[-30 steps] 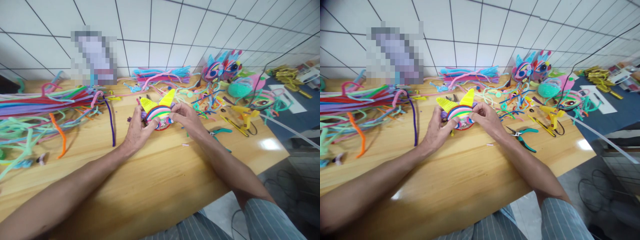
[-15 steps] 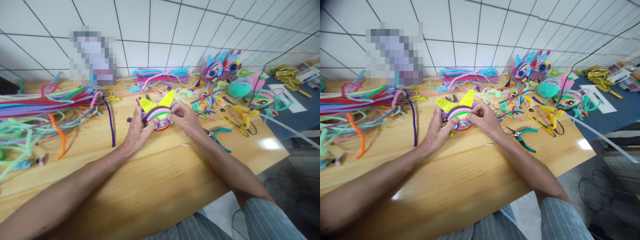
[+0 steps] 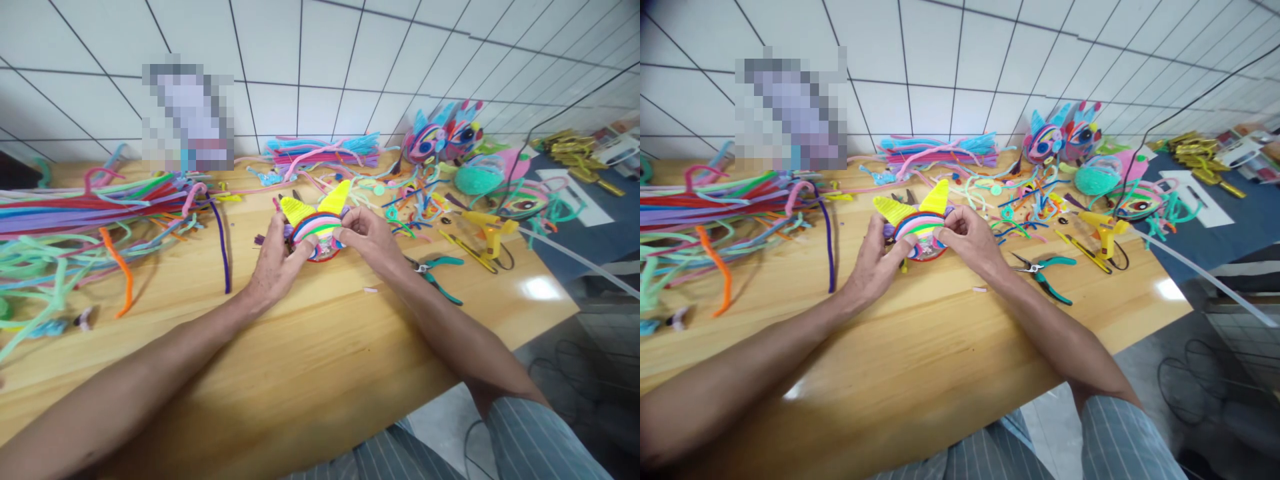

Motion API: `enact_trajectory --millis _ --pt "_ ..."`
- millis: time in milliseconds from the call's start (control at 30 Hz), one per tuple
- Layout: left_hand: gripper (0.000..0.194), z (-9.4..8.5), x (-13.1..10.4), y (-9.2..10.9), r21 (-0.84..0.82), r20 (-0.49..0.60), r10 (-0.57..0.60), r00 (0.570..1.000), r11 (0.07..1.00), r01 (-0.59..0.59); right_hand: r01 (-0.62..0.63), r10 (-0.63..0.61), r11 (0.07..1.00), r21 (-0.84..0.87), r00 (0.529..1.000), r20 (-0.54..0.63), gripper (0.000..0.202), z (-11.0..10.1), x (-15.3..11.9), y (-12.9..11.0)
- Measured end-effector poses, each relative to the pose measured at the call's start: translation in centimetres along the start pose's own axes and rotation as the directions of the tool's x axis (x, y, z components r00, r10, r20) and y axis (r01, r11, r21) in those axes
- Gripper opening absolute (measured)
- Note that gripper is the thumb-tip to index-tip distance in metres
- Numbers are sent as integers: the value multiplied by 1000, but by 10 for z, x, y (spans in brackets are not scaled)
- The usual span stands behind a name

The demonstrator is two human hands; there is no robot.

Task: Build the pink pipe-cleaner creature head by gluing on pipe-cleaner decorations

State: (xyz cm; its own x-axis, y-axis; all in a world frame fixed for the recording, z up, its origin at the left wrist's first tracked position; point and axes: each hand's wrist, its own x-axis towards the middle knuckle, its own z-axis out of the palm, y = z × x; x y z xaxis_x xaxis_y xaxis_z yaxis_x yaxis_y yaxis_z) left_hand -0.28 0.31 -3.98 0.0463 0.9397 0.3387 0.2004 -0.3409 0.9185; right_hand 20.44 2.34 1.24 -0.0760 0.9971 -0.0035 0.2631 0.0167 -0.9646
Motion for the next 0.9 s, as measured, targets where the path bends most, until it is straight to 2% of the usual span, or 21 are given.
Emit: enact_trajectory --millis 167,367,667,900 --pt "25 -3 -2 4 -32 22 -28 999 999 28 0 0 1000 18 1000 1 45 0 -1 1" --pt "39 0 1 2 -8 10 -48 999 999 48 5 -5 1000 9 1000 12 42 -1 -1 3" --pt "38 2 1 4 -5 5 -28 1000 1000 28 6 -6 1000 27 999 35 31 -4 -3 -2" --pt "38 2 1 2 2 -2 -37 999 999 37 32 -32 999 -38 999 4 42 -1 -3 -2"
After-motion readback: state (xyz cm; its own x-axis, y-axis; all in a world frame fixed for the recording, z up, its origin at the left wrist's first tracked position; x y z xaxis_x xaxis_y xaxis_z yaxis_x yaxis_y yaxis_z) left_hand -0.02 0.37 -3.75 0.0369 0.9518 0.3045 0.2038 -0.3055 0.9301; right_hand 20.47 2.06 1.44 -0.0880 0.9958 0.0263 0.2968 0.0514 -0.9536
